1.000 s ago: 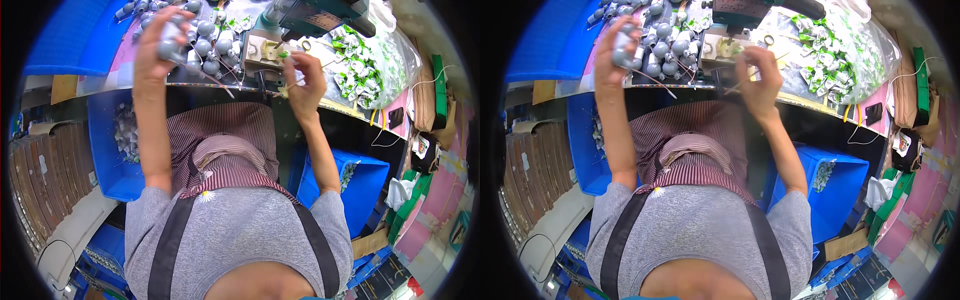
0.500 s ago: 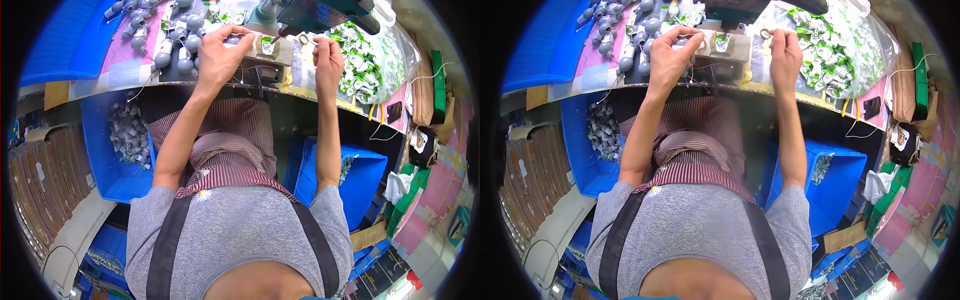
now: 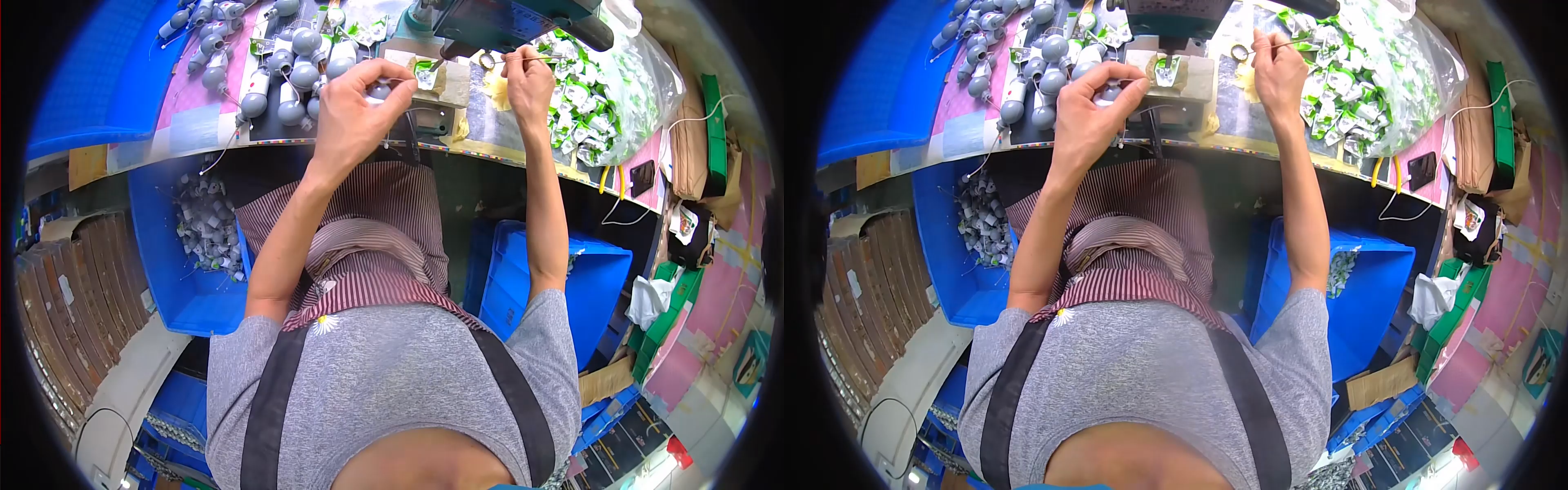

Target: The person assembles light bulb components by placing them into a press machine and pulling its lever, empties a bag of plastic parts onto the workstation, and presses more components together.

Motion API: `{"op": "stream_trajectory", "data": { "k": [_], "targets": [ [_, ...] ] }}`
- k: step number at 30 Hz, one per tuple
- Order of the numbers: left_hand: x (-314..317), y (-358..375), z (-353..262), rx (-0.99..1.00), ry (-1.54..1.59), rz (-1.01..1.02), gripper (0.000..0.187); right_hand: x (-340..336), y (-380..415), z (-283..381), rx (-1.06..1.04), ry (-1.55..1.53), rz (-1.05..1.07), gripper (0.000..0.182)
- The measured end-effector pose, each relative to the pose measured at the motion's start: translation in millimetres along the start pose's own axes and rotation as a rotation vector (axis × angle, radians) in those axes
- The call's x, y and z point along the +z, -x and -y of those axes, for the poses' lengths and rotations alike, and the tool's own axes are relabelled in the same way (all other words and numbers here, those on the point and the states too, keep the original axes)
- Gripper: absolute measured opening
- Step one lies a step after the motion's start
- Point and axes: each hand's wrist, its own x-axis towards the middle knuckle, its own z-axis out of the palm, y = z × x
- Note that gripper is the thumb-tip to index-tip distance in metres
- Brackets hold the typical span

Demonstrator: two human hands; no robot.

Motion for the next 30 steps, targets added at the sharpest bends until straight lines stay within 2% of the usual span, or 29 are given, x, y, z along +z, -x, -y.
{"op": "stream_trajectory", "data": {
  "k": [2,3,6,9,19,28,30],
  "targets": [
    [3.7,3.2,1.9,0.384,-0.172,-0.047,0.011,-2.3,0.1,6.5,0.07,-0.2,0.001,0.037],
    [4.5,9.1,-3.4,0.404,-0.23,0.006,0.01,-4.4,1.2,13.4,0.163,-0.436,0.049,0.035],
    [20.7,23.6,-3.8,0.528,-0.417,-0.006,0.009,-6.4,12.5,40.0,0.263,-0.75,0.216,0.033],
    [29.1,27.9,3.6,0.492,-0.586,0.017,0.01,12.0,30.1,59.6,0.305,-0.791,0.291,0.034],
    [28.7,28.4,11.5,0.451,-0.574,0.045,0.009,30.4,41.9,72.0,0.052,-0.266,0.321,0.031],
    [29.5,29.4,10.1,0.421,-0.537,0.04,0.007,29.4,43.8,78.6,0.052,-0.296,0.322,0.028],
    [30.2,23.9,15.4,0.441,-0.314,-0.032,0.007,22.2,40.9,77.0,0.179,-0.516,0.38,0.028]
  ]
}}
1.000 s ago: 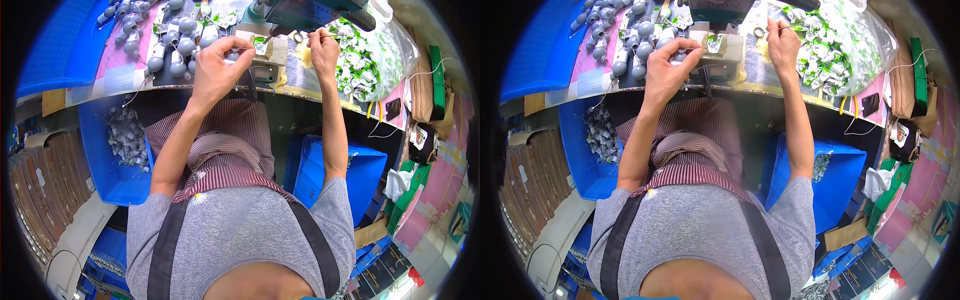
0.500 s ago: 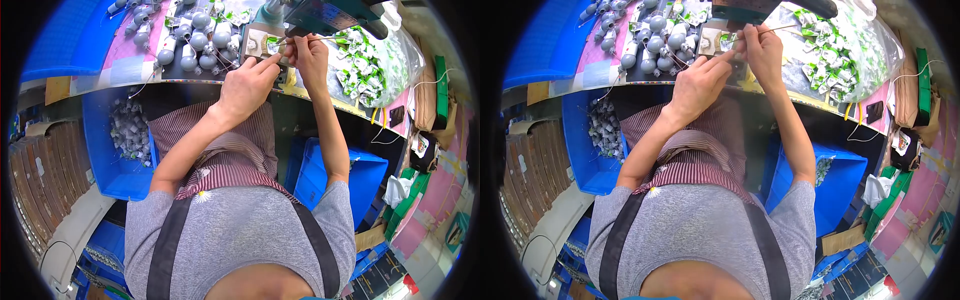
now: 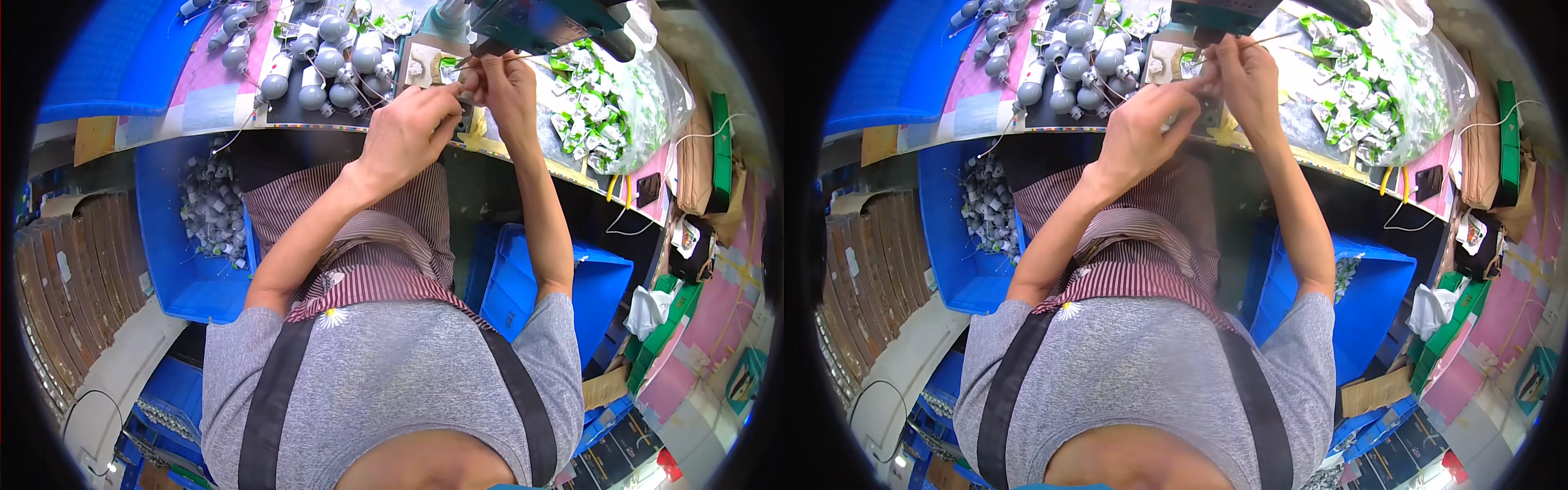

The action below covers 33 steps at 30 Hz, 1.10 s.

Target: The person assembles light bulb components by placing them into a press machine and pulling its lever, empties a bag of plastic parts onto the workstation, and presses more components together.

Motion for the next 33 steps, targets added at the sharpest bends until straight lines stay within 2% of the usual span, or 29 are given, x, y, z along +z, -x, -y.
{"op": "stream_trajectory", "data": {
  "k": [1,3,4,5,7,9,10,13,14,15,16,18,21,23,26,29,33],
  "targets": [
    [0.4,-2.0,3.3,-0.001,0.098,-0.062,0.007,-3.9,-1.2,2.2,0.046,-0.118,0.029,0.028],
    [-4.4,-8.1,4.0,-0.169,0.121,-0.117,0.011,-18.9,-4.7,14.4,0.062,-0.121,0.067,0.03],
    [-7.0,-11.7,2.4,-0.253,0.134,-0.142,0.013,-26.4,-8.4,22.4,0.026,-0.22,0.026,0.029],
    [-10.1,-16.8,-0.3,-0.424,0.207,-0.103,0.015,-32.3,-13.2,32.8,-0.011,-0.318,-0.016,0.027],
    [-14.4,-25.8,-5.8,-0.765,0.351,-0.02,0.02,-44.2,-34.0,50.2,0.013,-0.465,-0.251,0.032],
    [-7.7,-27.1,-2.0,-0.788,0.434,-0.075,0.024,-50.5,-58.0,79.1,0.036,-0.615,-0.483,0.036],
    [-5.2,-26.6,0.5,-0.789,0.446,-0.093,0.024,-68.1,-75.3,88.3,0.02,-0.683,-0.441,0.033],
    [-4.7,-29.8,2.8,-0.815,0.481,-0.111,0.025,-142.1,-141.7,93.7,0.018,-0.904,0.072,0.025],
    [-4.8,-31.0,2.8,-0.828,0.494,-0.109,0.025,-157.4,-153.4,98.3,0.003,-0.907,0.178,0.022],
    [-3.7,-33.0,2.5,-0.843,0.528,-0.104,0.025,-145.1,-145.7,116.1,-0.044,-0.864,0.259,0.019],
    [-2.1,-33.9,1.5,-0.862,0.562,-0.101,0.025,-131.6,-128.0,125.0,-0.302,-0.63,0.141,0.021],
    [0.8,-32.9,-0.3,-0.879,0.584,-0.101,0.025,-60.0,-65.1,171.4,-0.684,-0.055,-0.32,0.028],
    [6.1,-32.7,-0.3,-0.85,0.552,-0.124,0.024,-72.2,-35.4,191.9,-0.614,0.305,-0.21,0.034],
    [10.0,-30.6,-0.1,-0.827,0.525,-0.151,0.023,-70.0,-33.0,187.9,-0.713,0.37,-0.24,0.039],
    [14.7,-29.6,-2.0,-0.815,0.501,-0.206,0.024,-50.1,-38.1,173.0,-1.027,0.358,-0.344,0.047],
    [18.2,-27.8,-1.5,-0.773,0.465,-0.236,0.024,-44.7,-21.0,176.7,-1.053,0.482,-0.388,0.051],
    [18.5,-28.0,-3.2,-0.781,0.462,-0.253,0.024,-26.3,-1.4,177.5,-1.037,0.577,-0.565,0.056]
  ]
}}
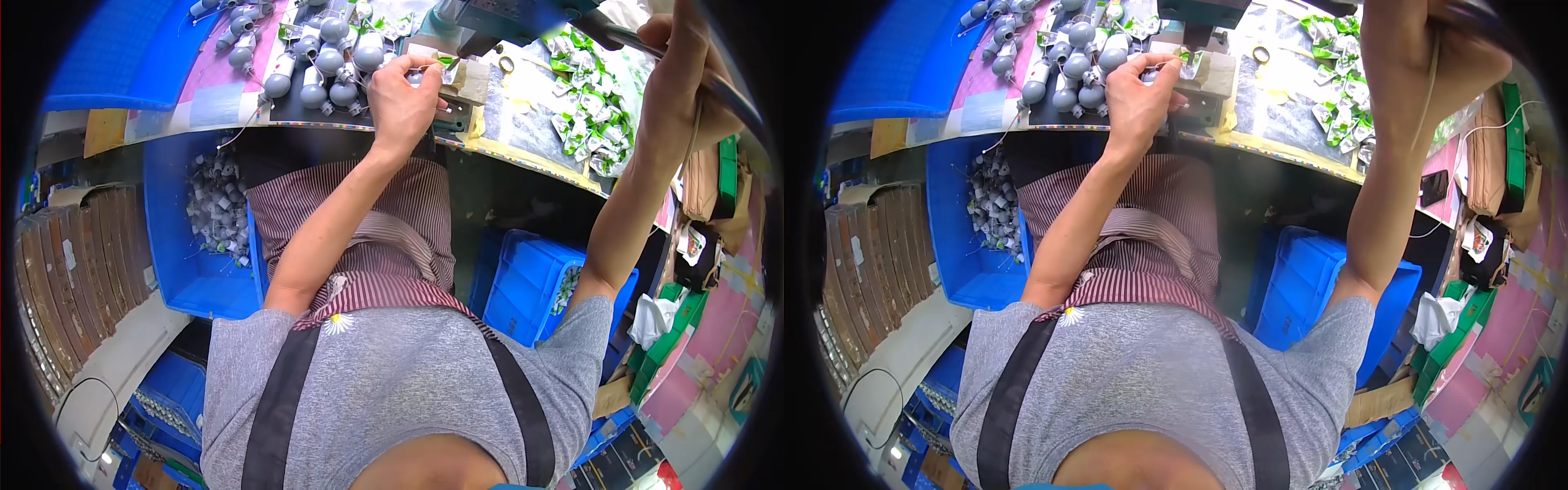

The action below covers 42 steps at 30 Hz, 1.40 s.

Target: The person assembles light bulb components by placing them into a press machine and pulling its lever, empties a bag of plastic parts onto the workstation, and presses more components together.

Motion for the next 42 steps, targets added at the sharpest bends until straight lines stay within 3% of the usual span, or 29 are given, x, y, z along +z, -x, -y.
{"op": "stream_trajectory", "data": {
  "k": [7,12,19,20,23,27,29,36,38,39,42],
  "targets": [
    [0.2,0.7,1.2,-0.002,0.086,0.003,0.022,-2.9,1.0,5.1,0.0,0.083,0.022,0.056],
    [-2.5,-0.2,4.0,-0.011,0.077,0.027,0.022,-7.3,-5.9,-15.2,0.048,-0.062,0.098,0.049],
    [0.0,-1.1,3.9,0.02,0.034,-0.007,0.021,-31.6,13.2,-19.7,0.137,0.065,0.183,0.035],
    [-0.4,-0.9,3.3,0.018,0.025,-0.011,0.021,-34.1,19.9,-18.2,0.047,-0.002,0.196,0.042],
    [-2.8,-0.9,0.1,0.007,-0.058,0.024,0.022,-35.2,43.8,-7.4,-0.198,0.138,0.237,0.026],
    [-5.6,-3.1,6.5,0.194,-0.219,0.012,0.02,-30.0,66.2,-28.0,-0.538,0.176,0.2,0.019],
    [-4.6,-6.4,11.6,0.373,-0.291,-0.028,0.02,-30.9,77.3,-29.5,-0.549,0.242,0.233,0.022],
    [-6.2,-7.8,5.5,0.241,-0.271,0.048,0.018,-17.4,112.4,-47.7,-0.455,0.121,0.116,0.018],
    [-6.4,-8.4,7.1,0.246,-0.284,0.041,0.018,-23.2,110.2,-50.6,-0.456,0.123,0.173,0.02],
    [-6.4,-8.8,6.8,0.248,-0.268,0.041,0.018,-35.9,109.2,-41.4,-0.411,0.231,0.337,0.017],
    [-7.9,-5.9,4.9,0.228,-0.229,0.049,0.018,-20.6,95.5,-33.8,-0.344,0.054,0.144,0.023]
  ]
}}
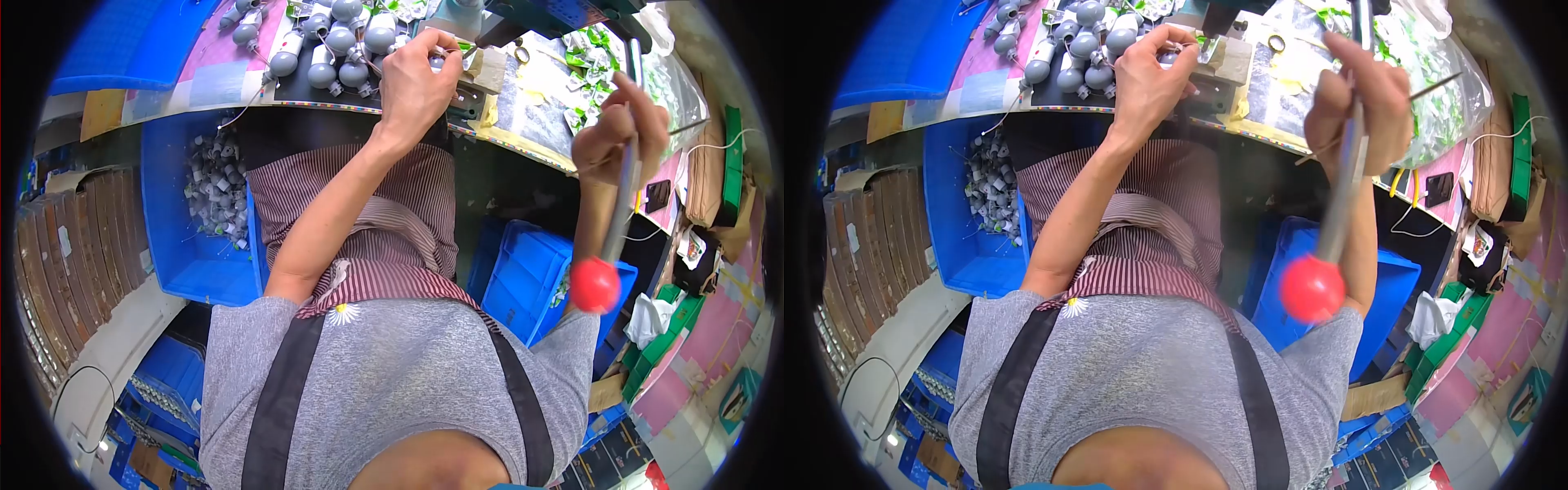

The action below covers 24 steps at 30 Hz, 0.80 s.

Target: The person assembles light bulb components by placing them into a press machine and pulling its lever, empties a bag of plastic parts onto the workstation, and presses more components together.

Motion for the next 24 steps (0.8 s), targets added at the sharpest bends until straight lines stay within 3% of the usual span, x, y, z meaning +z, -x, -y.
{"op": "stream_trajectory", "data": {
  "k": [3,7,9,11,14,15,16,19,22,24],
  "targets": [
    [-1.0,-1.1,-2.5,-0.023,0.023,0.018,0.018,3.1,-30.3,0.2,0.145,-0.112,-0.117,0.032],
    [-1.5,-0.5,-7.3,-0.066,0.03,0.034,0.017,-8.4,-81.8,6.0,0.55,-0.122,-0.015,0.038],
    [-2.7,0.3,-10.5,-0.085,0.029,0.053,0.017,-5.4,-99.1,-18.9,0.676,-0.353,0.02,0.038],
    [-2.1,-1.8,-4.4,-0.064,0.023,0.048,0.016,4.2,-93.5,-80.5,0.84,-0.565,0.118,0.028],
    [-10.3,0.9,-13.0,-0.171,0.172,0.167,0.018,30.6,-39.5,-242.0,1.111,-0.82,0.397,0.014],
    [-20.9,2.9,-26.2,-0.204,0.096,0.282,0.021,39.6,-48.5,-189.7,1.238,-0.554,0.24,0.018],
    [-18.9,7.2,-22.1,-0.028,0.049,0.217,0.019,39.6,-35.3,-180.7,1.392,-0.537,0.06,0.02],
    [-39.9,21.1,-41.6,0.116,0.029,0.211,0.018,25.9,-38.3,-83.8,1.264,-0.832,0.174,0.033],
    [-66.3,2.1,-50.1,-0.137,0.205,0.049,0.016,34.1,1.6,-58.7,1.364,-0.802,0.229,0.035],
    [-75.8,-30.4,-34.9,0.053,0.057,-0.178,0.016,35.9,18.5,-37.5,1.329,-0.743,0.299,0.034]
  ]
}}
